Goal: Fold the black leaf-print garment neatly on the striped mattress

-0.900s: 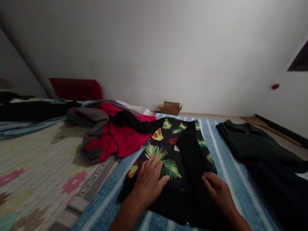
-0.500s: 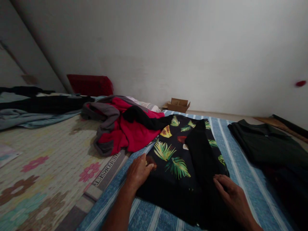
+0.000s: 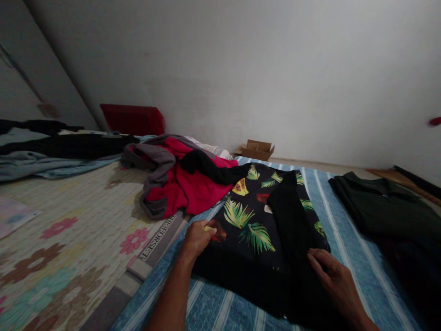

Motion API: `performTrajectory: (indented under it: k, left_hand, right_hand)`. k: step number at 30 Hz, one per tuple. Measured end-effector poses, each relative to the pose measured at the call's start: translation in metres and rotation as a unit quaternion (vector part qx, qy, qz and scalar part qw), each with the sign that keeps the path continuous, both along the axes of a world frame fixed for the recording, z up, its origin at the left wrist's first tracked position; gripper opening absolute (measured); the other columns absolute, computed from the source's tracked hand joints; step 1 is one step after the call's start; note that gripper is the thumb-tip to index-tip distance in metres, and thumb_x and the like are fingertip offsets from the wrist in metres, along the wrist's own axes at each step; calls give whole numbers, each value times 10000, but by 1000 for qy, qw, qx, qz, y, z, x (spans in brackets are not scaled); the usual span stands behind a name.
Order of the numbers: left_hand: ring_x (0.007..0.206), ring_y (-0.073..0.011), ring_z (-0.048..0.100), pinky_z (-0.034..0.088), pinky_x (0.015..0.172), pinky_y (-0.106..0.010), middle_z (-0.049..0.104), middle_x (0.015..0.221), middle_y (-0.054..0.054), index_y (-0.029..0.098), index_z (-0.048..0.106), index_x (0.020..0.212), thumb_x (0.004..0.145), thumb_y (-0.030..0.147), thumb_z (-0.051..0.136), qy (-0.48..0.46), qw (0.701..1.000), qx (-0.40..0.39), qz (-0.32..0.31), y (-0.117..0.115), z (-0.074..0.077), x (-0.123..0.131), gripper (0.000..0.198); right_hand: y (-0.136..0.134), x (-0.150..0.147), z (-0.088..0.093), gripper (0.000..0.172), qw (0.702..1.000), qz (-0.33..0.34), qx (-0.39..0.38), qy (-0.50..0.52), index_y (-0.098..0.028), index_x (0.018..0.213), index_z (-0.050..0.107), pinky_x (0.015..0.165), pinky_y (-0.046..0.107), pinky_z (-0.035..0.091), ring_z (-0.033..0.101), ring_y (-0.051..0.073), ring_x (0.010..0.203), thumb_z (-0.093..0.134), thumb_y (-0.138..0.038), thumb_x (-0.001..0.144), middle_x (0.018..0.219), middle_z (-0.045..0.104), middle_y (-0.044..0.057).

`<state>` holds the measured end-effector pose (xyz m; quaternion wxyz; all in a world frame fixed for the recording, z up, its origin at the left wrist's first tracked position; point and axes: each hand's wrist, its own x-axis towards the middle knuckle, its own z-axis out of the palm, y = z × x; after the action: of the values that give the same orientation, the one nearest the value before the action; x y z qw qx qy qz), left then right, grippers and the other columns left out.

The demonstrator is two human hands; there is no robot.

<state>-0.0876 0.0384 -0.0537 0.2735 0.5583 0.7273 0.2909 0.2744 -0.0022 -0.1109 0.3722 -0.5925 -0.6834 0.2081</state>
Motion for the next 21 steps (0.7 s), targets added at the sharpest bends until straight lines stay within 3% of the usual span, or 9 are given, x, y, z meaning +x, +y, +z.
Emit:
performTrajectory:
  k: [5,14,19,21]
  left_hand:
    - [656,-212,667,485,639,-289,707,649,-42,127,647,678,600,290,600,-181,983,8,-15,1,0,-3,186]
    - [629,-214,664,508,637,-301,706,616,-39,156,647,599,600,263,571,-204,978,3,-30,-1,6,2,132]
    - [636,-214,661,507,636,-298,699,613,-22,160,660,616,608,250,570,-184,983,10,-14,-3,10,2,128]
    - [634,-209,659,505,638,-294,699,617,-16,166,668,625,623,248,555,-190,981,3,-30,-3,12,3,140]
  right_hand:
    - [-1,0,3,404,1000,-10,9,-6,-222,752,673,830,355,504,631,241,913,464,-562,820,939,683,81]
    - [0,0,11,400,1000,8,-7,-26,-221,747,659,779,337,510,639,225,857,443,-547,829,911,679,71]
    - [0,-14,42,306,993,34,61,-98,-229,813,661,853,383,456,610,227,885,464,-460,852,908,669,66]
    - [5,-33,62,286,987,94,70,-114,-226,838,653,858,351,447,594,211,917,439,-412,879,945,655,71]
